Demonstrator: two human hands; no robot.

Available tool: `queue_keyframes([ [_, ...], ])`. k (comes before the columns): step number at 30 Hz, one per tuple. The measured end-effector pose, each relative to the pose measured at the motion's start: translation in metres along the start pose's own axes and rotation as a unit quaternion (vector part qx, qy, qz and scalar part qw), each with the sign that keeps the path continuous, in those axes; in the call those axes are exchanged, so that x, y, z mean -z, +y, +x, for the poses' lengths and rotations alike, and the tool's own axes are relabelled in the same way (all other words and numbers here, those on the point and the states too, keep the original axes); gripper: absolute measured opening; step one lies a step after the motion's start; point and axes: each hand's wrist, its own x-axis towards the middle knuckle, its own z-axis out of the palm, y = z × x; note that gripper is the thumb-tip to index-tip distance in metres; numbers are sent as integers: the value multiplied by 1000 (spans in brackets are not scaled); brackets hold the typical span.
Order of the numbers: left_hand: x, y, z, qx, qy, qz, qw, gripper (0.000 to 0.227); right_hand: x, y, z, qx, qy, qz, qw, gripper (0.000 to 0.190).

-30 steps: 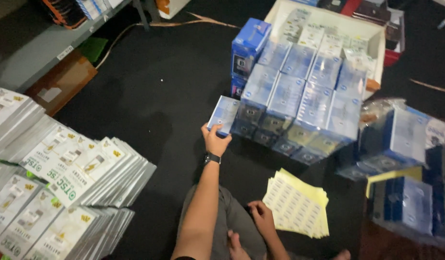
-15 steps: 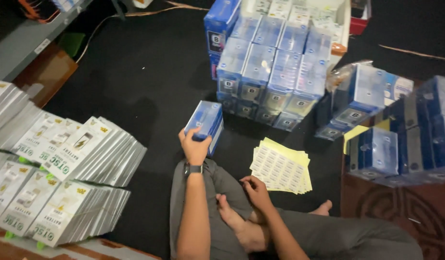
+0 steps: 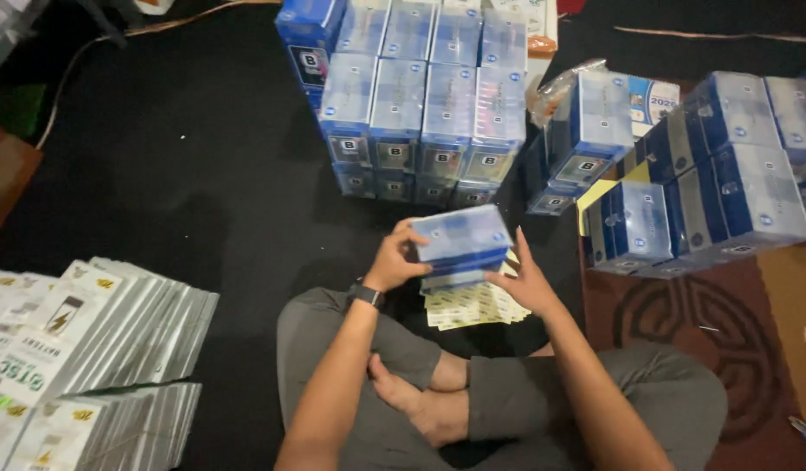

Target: The person picks up a small blue box, peels a yellow sticker from a sheet, and applies it to the box by hand.

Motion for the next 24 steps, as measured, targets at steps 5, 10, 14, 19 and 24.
queue_keyframes([
  [5,-45,-11,2,11,-76,-37,996,48,5,55,9,34,103,-62,992,108],
  [10,-33,-7,-3,36,-99,37,994,47,-16,79,24,-16,126,-54,990,108],
  [14,-21,11,-2,67,-92,89,989,44,-40,69,23,-39,126,59,990,108],
  [19,-13,9,-11,110,-126,162,972,45,-38,35,12,-39,88,50,994,106],
  [24,-28,59,-21,138,-162,274,938,64,-22,-6,-16,105,74,-256,958,108],
])
